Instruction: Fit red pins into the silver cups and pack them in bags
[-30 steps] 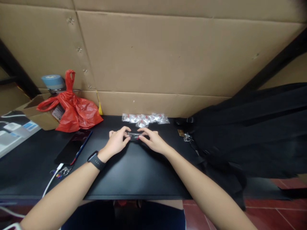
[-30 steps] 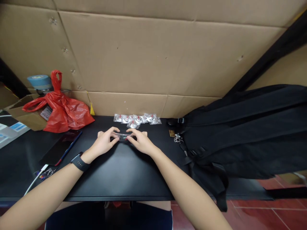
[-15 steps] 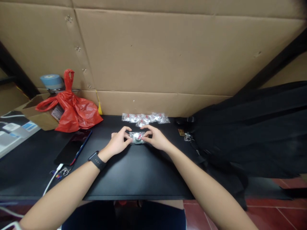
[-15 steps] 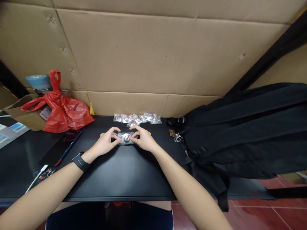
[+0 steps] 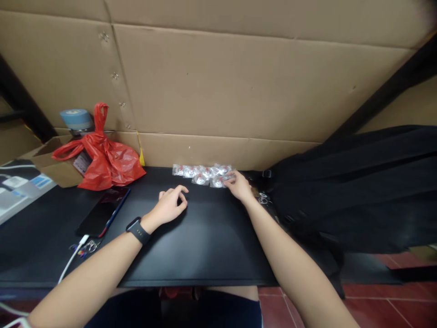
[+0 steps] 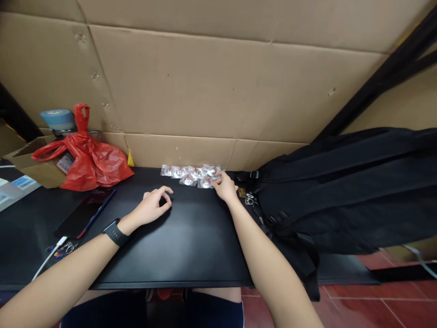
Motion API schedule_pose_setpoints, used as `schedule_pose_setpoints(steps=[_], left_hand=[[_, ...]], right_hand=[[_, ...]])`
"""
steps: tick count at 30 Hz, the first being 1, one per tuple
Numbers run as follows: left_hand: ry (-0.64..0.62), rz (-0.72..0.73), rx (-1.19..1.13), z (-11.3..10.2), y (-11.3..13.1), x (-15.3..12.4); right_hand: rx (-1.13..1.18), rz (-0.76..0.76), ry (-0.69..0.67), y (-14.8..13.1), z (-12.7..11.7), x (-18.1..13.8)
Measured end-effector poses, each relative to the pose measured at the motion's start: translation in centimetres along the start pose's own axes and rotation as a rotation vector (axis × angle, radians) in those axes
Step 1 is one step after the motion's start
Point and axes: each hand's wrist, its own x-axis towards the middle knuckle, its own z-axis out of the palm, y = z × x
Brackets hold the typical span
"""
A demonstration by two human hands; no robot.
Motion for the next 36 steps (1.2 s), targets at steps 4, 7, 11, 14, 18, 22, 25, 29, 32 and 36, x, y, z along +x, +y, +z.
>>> schedule_pose_setpoints(steps=[4, 7, 11, 14, 18, 22, 25, 29, 32, 36], left_hand=[[0.004, 0.108, 0.137, -0.1, -1.0, 0.0], [0.017, 0.153, 0.239, -0.3, -2.2, 0.1], [-0.005, 0.077, 0.339, -0.3, -3.7, 0.6], [-0.021, -0.041, 0.391, -0.2, -4.3, 0.7], [-0.022, -0.109, 0.415, -0.1, -4.7, -0.1], [-0.03, -0.125, 0.419, 0.2, -4.8, -0.7], [0.026, -0.148, 0.445, 0.6, -4.6, -0.8], [0.059, -0.14, 0.461, 0.9, -4.1, -1.0], [0.055, -0.158, 0.444, 1.0, -4.0, -1.1], [0.05, -0.189, 0.425, 1.2, -4.0, -1.1]], right_hand=[[-0.067, -0.008, 0.036, -0.9, 0.3, -0.3], [-0.124, -0.111, 0.047, -0.8, 0.1, -0.6], [-0.213, -0.18, -0.02, -1.2, -0.4, -1.5], [-0.272, -0.161, -0.09, -2.2, -1.0, -2.7], [-0.318, -0.181, -0.182, -3.2, -1.9, -5.4], [-0.342, -0.235, -0.221, -2.5, -2.3, -9.3], [-0.333, -0.236, -0.185, -1.3, -2.2, -12.3], [-0.358, -0.206, -0.185, 0.1, -2.0, -14.6], [-0.378, -0.201, -0.191, 0.6, -1.8, -15.1], [-0.394, -0.214, -0.163, 0.9, -1.6, -15.0]])
